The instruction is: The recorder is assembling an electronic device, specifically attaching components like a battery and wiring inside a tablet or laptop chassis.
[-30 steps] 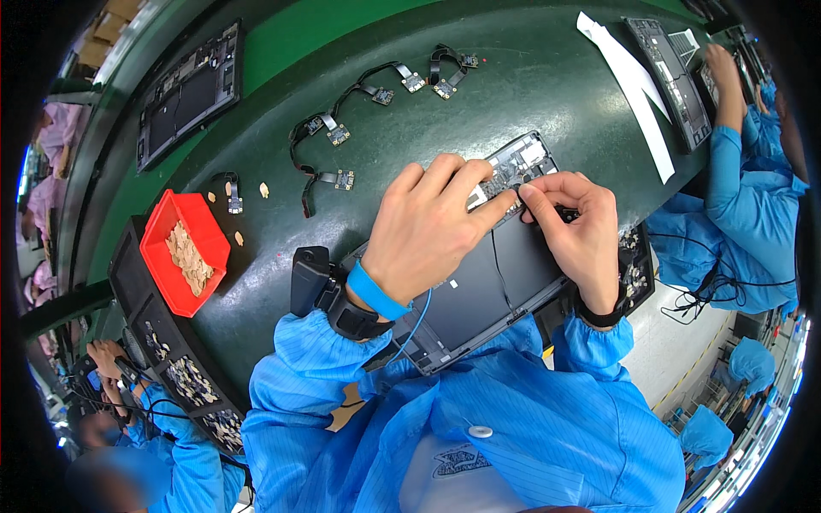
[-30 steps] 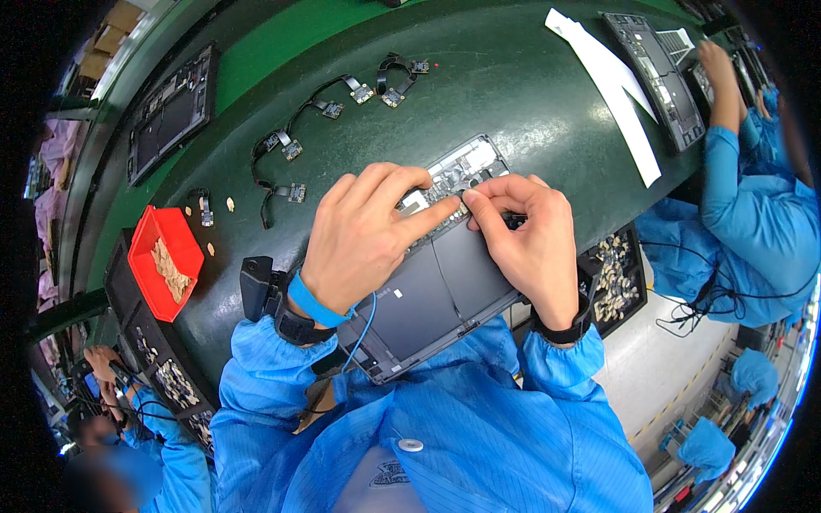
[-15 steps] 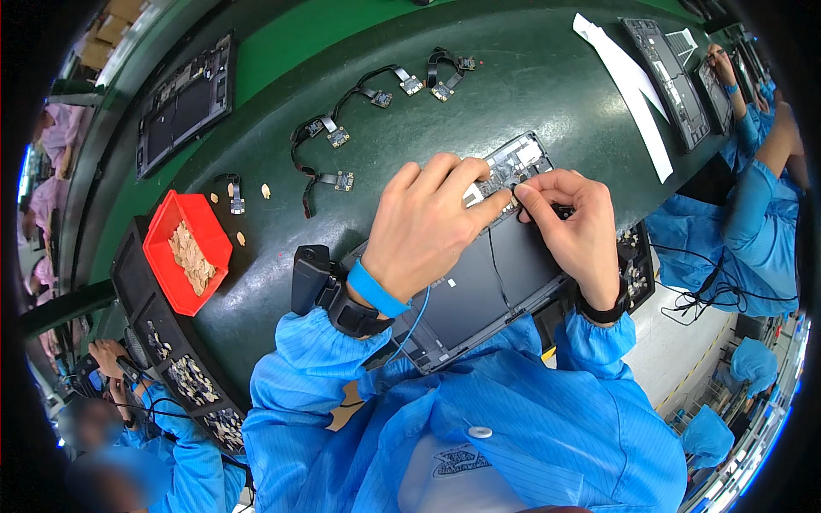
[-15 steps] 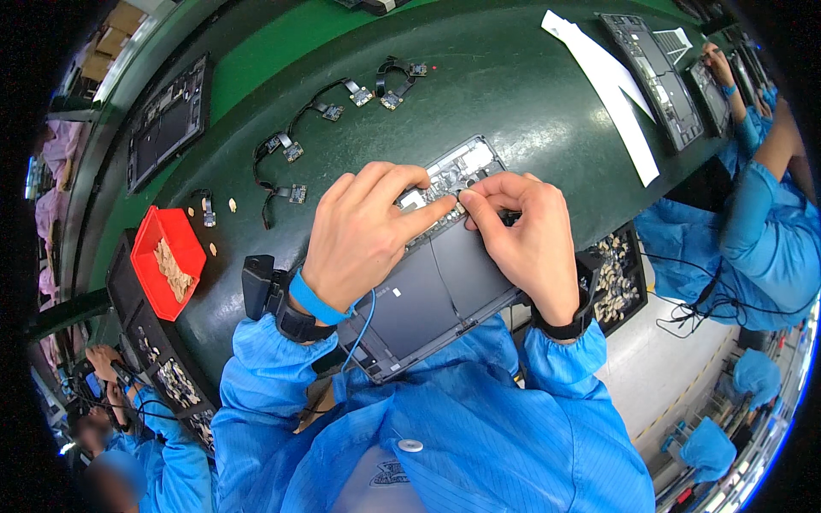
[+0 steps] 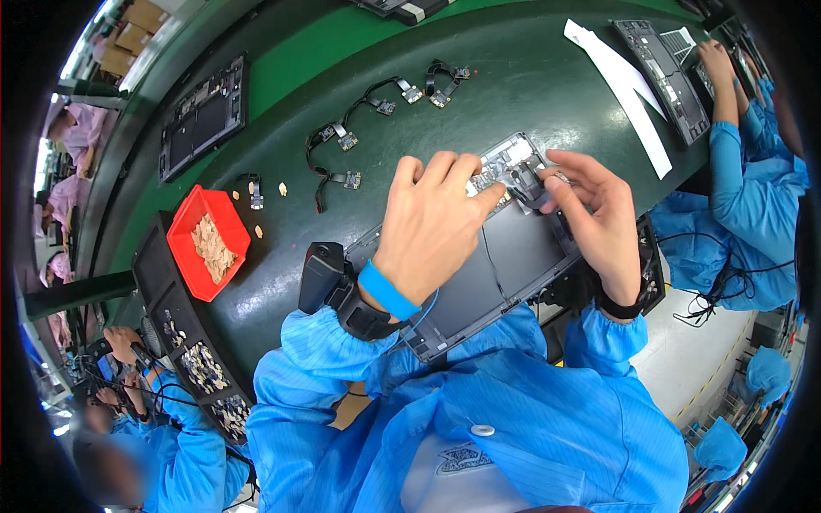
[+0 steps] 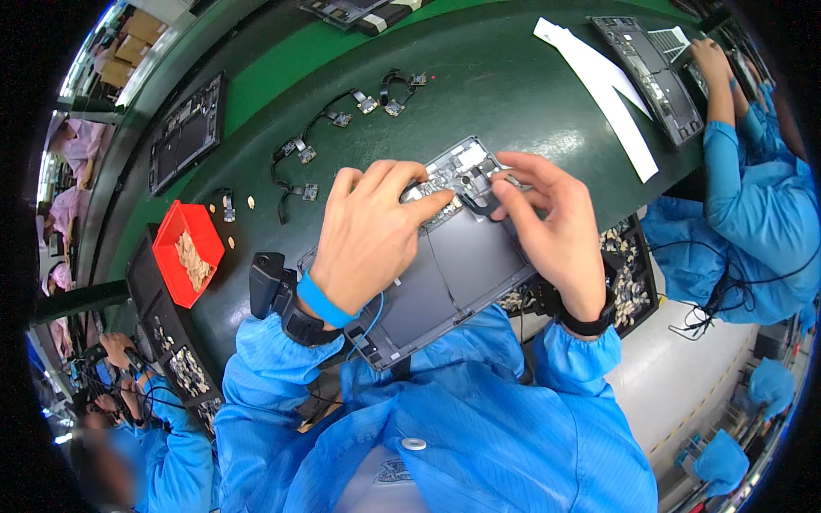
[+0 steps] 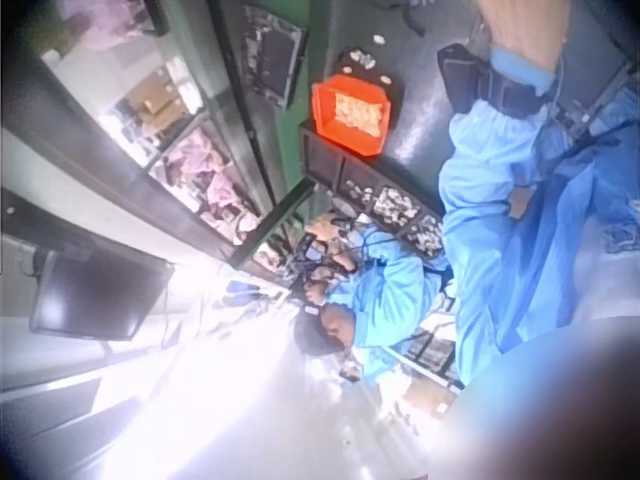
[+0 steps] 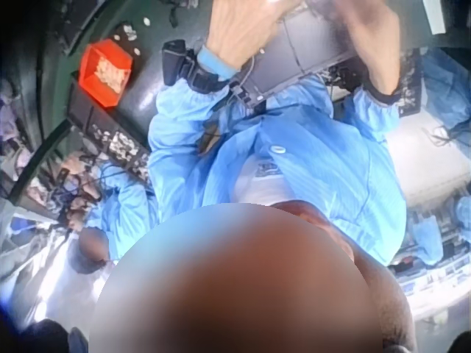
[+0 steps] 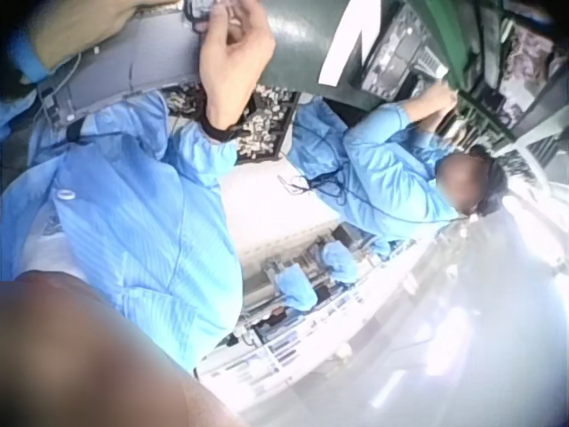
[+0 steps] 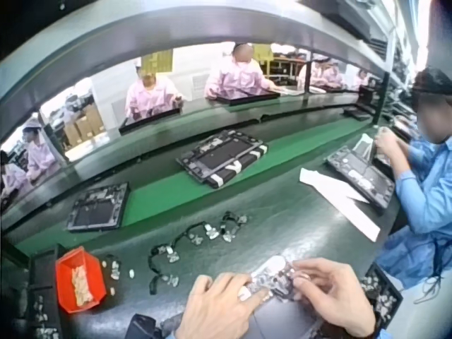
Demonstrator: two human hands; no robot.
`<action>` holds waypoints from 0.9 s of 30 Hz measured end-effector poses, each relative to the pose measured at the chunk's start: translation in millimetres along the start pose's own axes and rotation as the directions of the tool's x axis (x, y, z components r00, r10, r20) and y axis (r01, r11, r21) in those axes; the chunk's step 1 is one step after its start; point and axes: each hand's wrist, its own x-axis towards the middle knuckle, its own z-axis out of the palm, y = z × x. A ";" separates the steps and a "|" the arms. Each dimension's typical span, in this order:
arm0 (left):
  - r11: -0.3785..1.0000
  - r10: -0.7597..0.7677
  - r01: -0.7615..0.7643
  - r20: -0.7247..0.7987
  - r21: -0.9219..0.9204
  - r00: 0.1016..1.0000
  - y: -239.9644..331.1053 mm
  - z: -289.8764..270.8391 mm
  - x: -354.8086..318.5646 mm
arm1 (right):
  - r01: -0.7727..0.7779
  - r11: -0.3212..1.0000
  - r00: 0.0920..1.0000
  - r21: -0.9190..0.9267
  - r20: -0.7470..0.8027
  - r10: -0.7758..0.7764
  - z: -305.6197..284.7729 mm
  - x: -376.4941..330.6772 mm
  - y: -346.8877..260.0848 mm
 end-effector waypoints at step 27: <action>0.884 0.202 -0.237 -0.129 -0.402 0.971 21.5 39.1 31.1 | -0.086 0.978 0.987 0.188 -0.120 0.110 -43.6 -12.3 36.9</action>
